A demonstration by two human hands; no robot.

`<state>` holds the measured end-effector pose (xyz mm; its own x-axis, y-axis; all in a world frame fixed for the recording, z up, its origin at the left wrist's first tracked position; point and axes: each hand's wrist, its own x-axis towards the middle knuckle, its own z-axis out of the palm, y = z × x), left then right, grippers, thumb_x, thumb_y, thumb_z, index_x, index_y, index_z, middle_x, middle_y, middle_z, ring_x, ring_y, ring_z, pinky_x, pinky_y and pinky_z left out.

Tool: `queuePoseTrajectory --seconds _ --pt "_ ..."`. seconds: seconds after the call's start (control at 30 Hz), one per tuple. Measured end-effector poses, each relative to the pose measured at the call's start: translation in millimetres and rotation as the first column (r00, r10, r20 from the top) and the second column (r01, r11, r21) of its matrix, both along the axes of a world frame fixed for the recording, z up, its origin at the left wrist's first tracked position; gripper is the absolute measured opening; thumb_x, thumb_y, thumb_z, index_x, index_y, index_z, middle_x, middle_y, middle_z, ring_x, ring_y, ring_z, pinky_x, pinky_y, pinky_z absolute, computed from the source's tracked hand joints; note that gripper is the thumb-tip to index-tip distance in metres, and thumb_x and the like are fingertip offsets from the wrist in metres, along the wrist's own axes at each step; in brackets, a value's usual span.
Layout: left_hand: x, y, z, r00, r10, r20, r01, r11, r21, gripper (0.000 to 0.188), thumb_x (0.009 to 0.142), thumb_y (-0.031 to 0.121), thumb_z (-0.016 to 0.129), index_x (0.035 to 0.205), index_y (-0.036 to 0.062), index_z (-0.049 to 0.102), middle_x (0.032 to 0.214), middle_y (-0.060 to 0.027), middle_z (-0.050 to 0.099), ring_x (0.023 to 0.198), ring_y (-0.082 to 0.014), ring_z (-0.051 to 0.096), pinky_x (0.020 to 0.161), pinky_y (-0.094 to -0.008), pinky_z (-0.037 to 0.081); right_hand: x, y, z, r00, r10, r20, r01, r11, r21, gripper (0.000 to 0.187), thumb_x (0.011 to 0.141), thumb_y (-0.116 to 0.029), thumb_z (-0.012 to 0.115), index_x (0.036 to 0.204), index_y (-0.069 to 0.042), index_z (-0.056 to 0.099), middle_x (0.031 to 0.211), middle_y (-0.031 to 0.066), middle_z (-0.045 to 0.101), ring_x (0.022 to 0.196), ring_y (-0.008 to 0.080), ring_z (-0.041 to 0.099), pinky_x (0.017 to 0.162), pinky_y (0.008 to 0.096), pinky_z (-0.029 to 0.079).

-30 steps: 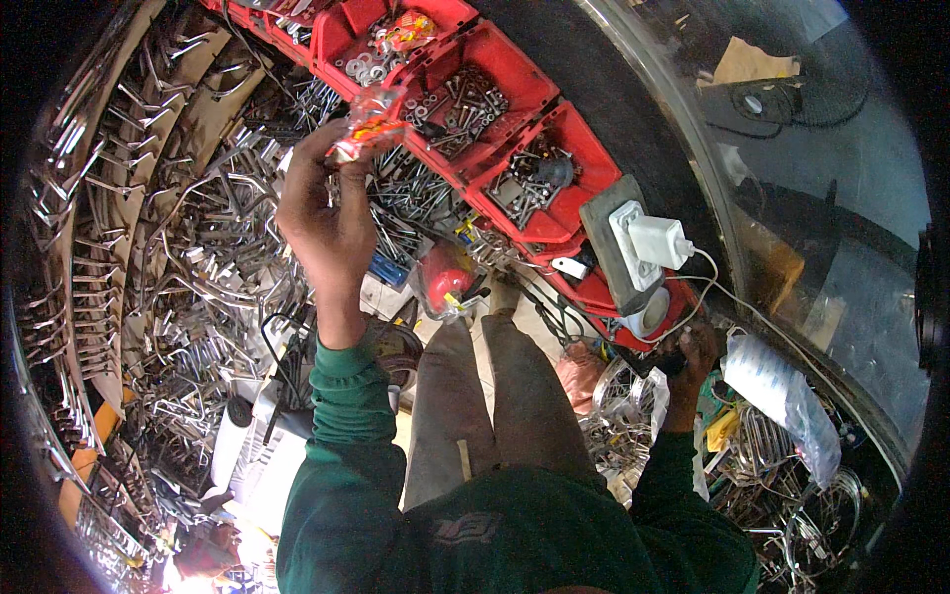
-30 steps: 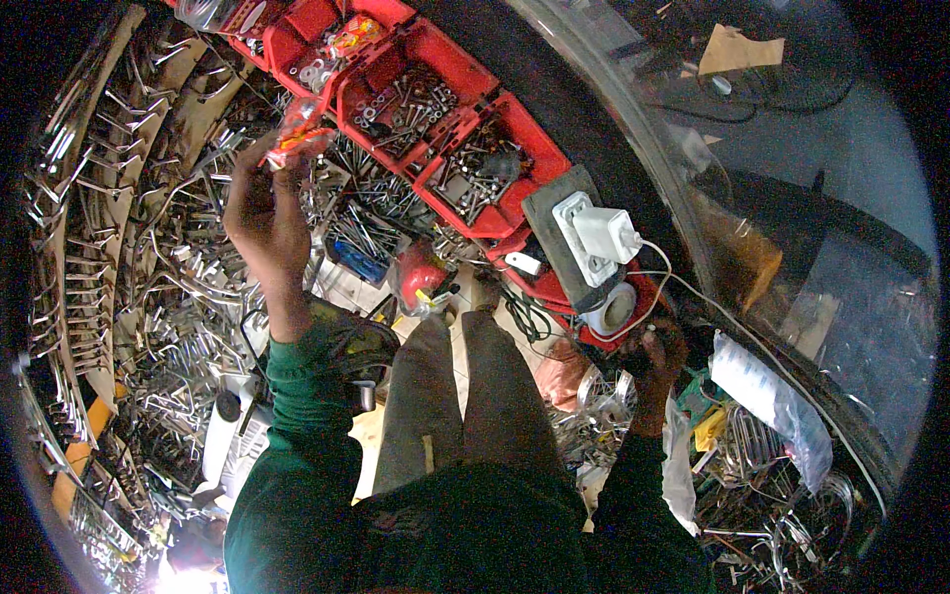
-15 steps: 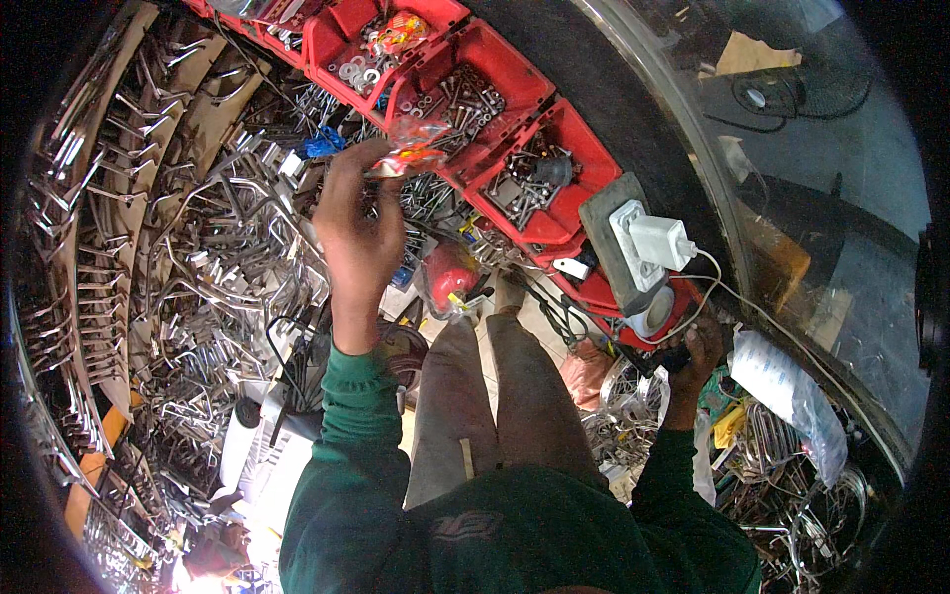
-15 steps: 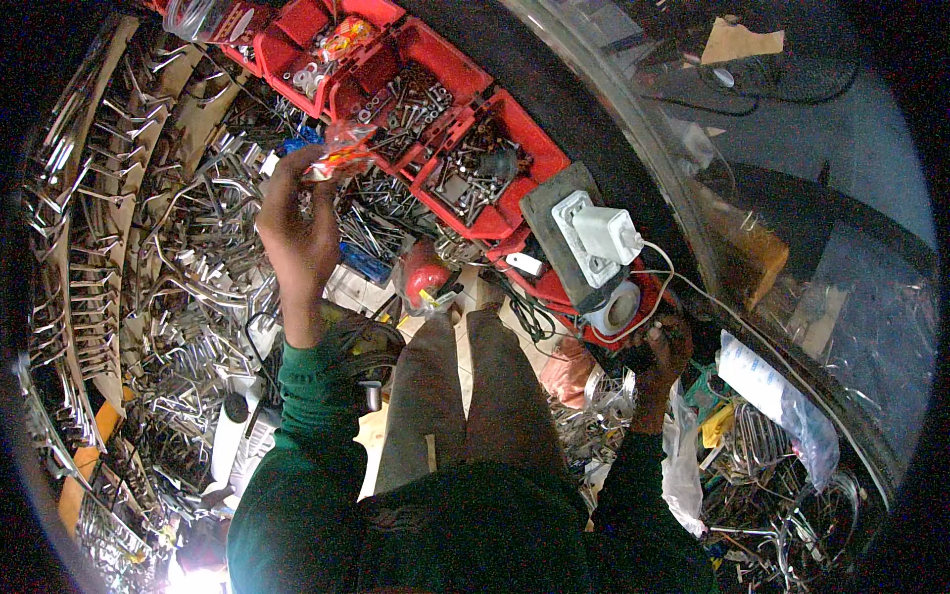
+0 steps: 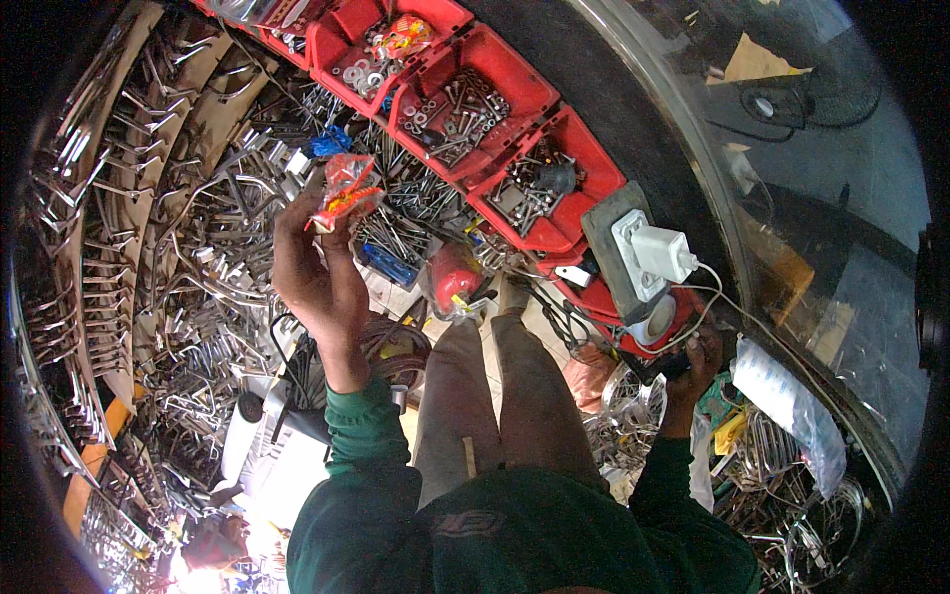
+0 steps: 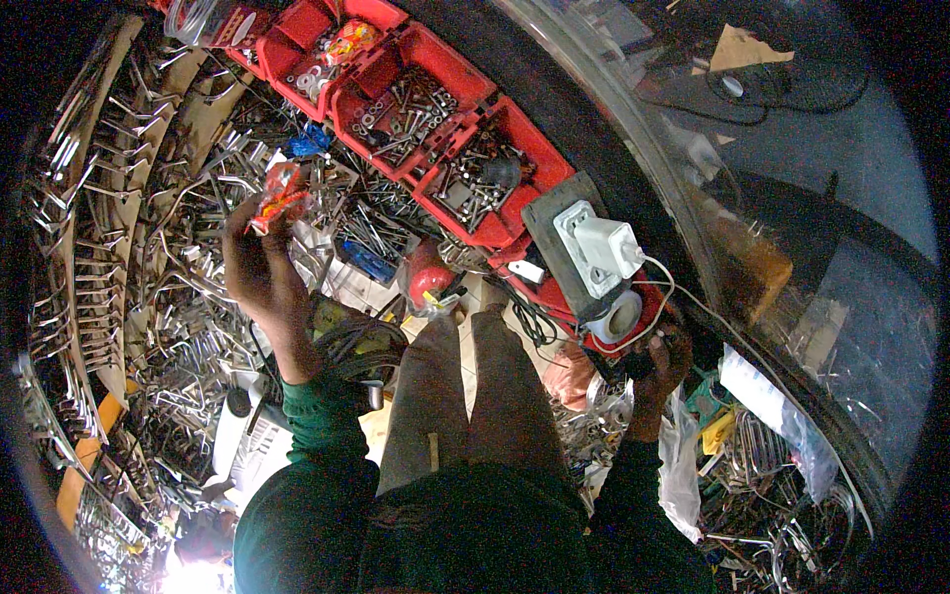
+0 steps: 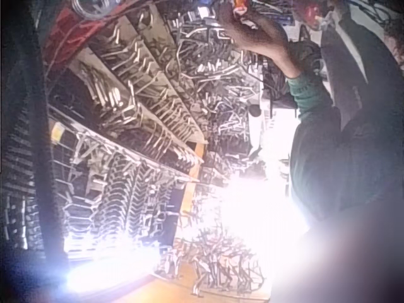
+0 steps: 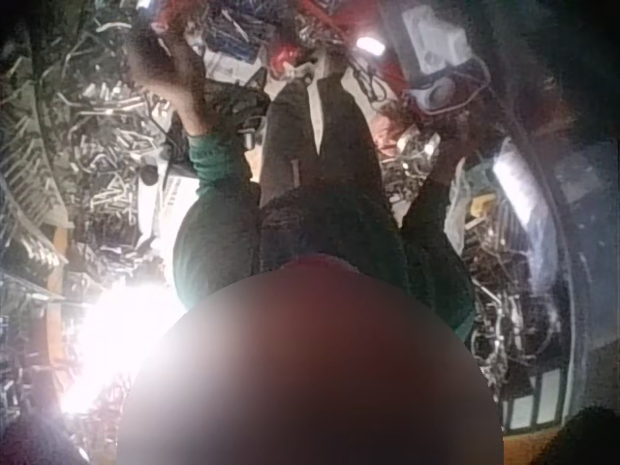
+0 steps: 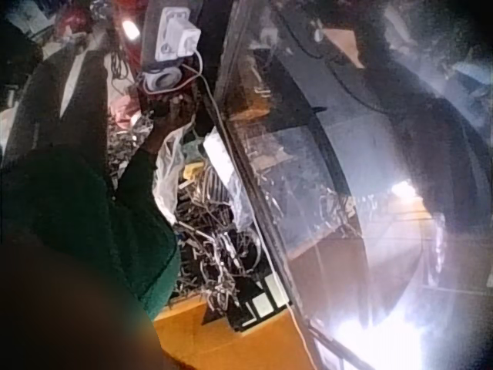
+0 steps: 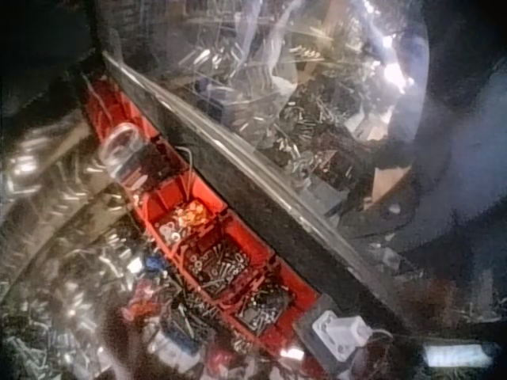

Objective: The person walks to a red parts organizer and sorts small metal hardware into its compartments. They pick up screws, bolts, and other fasteners from the floor and place them into the appropriate bins, occasionally using a small handheld device.

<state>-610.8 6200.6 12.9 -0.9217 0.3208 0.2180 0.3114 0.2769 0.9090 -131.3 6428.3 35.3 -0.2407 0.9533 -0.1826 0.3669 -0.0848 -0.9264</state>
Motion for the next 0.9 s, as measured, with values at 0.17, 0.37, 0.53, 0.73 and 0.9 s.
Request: queuePoseTrajectory --seconds 0.17,0.37,0.53,0.73,0.9 --pt "2 58 -7 0.901 -0.208 -0.381 0.122 0.964 -0.237 0.033 0.088 -0.004 0.066 0.120 0.0046 0.068 0.118 -0.0183 0.070 0.109 -0.0369 0.067 0.098 -0.0445 0.052 2 1 -4 0.997 -0.016 0.080 0.012 0.999 0.050 0.028 0.088 -0.016 0.073 0.111 -0.002 0.063 0.115 0.0109 0.066 0.099 0.0193 0.063 0.082 0.0343 0.055" --pt "-13 64 -9 0.902 -0.405 -0.150 0.393 0.914 -0.105 0.035 0.088 -0.002 0.066 0.123 0.0058 0.069 0.114 -0.0175 0.070 0.104 -0.0381 0.067 0.093 -0.0450 0.053 -18 11 3 0.876 0.299 0.378 -0.465 0.727 0.505 0.024 0.092 -0.013 0.070 0.111 0.000 0.063 0.116 0.0130 0.065 0.101 0.0225 0.063 0.082 0.0364 0.055" --pt "-13 53 -16 0.943 -0.322 -0.082 0.311 0.943 -0.123 0.025 0.092 0.005 0.069 0.117 0.0037 0.069 0.110 -0.0166 0.068 0.102 -0.0379 0.066 0.091 -0.0448 0.053 -39 0 14 0.901 0.185 0.392 -0.364 0.814 0.452 0.020 0.096 -0.019 0.064 0.108 -0.004 0.060 0.093 0.0038 0.059 0.079 0.0145 0.058 0.065 0.0323 0.052" --pt "-6 50 -41 0.975 -0.206 -0.078 0.199 0.975 -0.096 0.025 0.094 0.007 0.070 0.119 0.0037 0.069 0.122 -0.0176 0.066 0.110 -0.0364 0.067 0.095 -0.0421 0.054 -35 -6 22 0.939 0.224 0.263 -0.306 0.891 0.335 0.020 0.095 -0.016 0.066 0.109 -0.004 0.059 0.085 0.0064 0.060 0.068 0.0170 0.058 0.061 0.0336 0.052" --pt "-8 42 -57 0.982 -0.163 -0.099 0.160 0.986 -0.036 0.026 0.094 0.006 0.070 0.120 0.0023 0.068 0.118 -0.0181 0.067 0.111 -0.0360 0.067 0.094 -0.0418 0.054 -56 -23 59 0.998 0.060 -0.029 -0.058 0.997 0.054 0.023 0.085 -0.011 0.078 0.102 -0.003 0.064 0.094 0.0049 0.063 0.082 0.0146 0.057 0.076 0.0314 0.049"
